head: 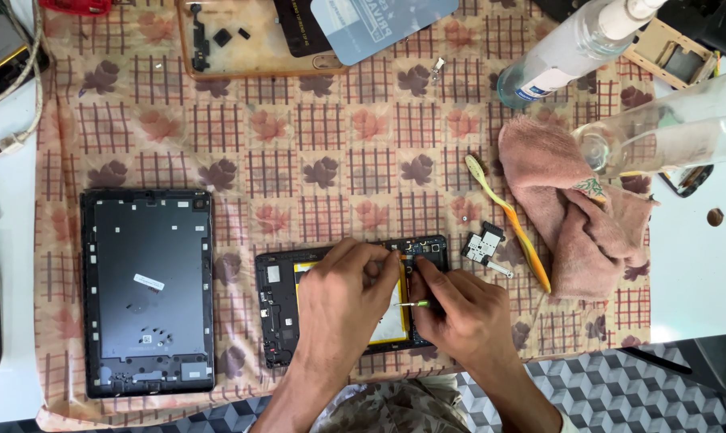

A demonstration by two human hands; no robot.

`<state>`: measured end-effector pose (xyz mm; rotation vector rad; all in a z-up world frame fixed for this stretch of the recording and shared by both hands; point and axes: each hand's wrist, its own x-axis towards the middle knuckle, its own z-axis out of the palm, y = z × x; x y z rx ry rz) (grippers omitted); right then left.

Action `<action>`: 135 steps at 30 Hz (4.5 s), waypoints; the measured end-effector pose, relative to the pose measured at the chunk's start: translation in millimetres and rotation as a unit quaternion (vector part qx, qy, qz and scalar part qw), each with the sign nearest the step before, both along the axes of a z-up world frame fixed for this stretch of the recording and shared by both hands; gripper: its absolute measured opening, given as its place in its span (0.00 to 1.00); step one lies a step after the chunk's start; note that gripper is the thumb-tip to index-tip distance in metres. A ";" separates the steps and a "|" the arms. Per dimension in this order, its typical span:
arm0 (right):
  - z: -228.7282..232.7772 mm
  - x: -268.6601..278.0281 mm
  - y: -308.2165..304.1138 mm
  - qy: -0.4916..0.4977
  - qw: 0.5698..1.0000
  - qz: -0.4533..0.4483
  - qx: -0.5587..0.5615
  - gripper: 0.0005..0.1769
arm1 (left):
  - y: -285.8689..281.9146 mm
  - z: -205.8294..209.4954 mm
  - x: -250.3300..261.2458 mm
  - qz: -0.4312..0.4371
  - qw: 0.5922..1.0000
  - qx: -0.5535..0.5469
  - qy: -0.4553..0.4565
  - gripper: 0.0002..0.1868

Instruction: The person uses a screwdriver to remove and reinsert screws on a disassembled tablet, then uses a plastic pry tool to lift and reseat internal components. The tablet remains open on the table throughout the process.

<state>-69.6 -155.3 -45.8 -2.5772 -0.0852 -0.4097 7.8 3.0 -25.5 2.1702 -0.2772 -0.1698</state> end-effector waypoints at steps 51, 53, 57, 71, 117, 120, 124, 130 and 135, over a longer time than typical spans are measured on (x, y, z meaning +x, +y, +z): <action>-12.6 1.9 -19.5 -0.069 0.808 0.066 0.581 0.22 | -3.1 7.4 7.8 -0.006 0.998 0.058 0.024 0.10; -10.2 -0.1 -23.8 -0.015 0.880 -0.068 0.471 0.18 | -1.6 6.7 7.5 -0.007 0.998 0.054 0.029 0.09; -12.4 -2.2 -25.0 -0.026 0.870 -0.080 0.485 0.11 | 0.4 7.3 8.4 -0.008 0.998 0.047 0.049 0.09; -16.7 -0.1 -15.8 0.034 0.902 -0.079 0.423 0.08 | 5.8 7.4 8.3 -0.009 0.999 0.023 0.045 0.10; 5.1 3.4 -6.5 -0.030 0.996 0.015 0.081 0.13 | 20.1 -9.3 -9.3 -0.127 0.989 -0.024 -0.078 0.06; 1.7 5.2 -8.6 -0.032 0.996 0.024 0.077 0.15 | 21.6 -11.7 -6.4 -0.159 0.984 0.001 -0.077 0.08; -0.3 8.6 -8.4 -0.023 0.996 0.013 0.080 0.14 | 27.7 -7.4 -3.1 -0.173 0.983 0.003 -0.058 0.12; -5.7 10.3 -9.6 -0.009 0.996 0.007 0.086 0.13 | 29.4 -6.7 1.6 -0.190 0.982 0.003 -0.023 0.14; -4.8 12.7 -9.5 0.008 0.996 0.006 0.088 0.13 | 28.9 -8.6 2.8 -0.187 0.982 -0.006 0.001 0.14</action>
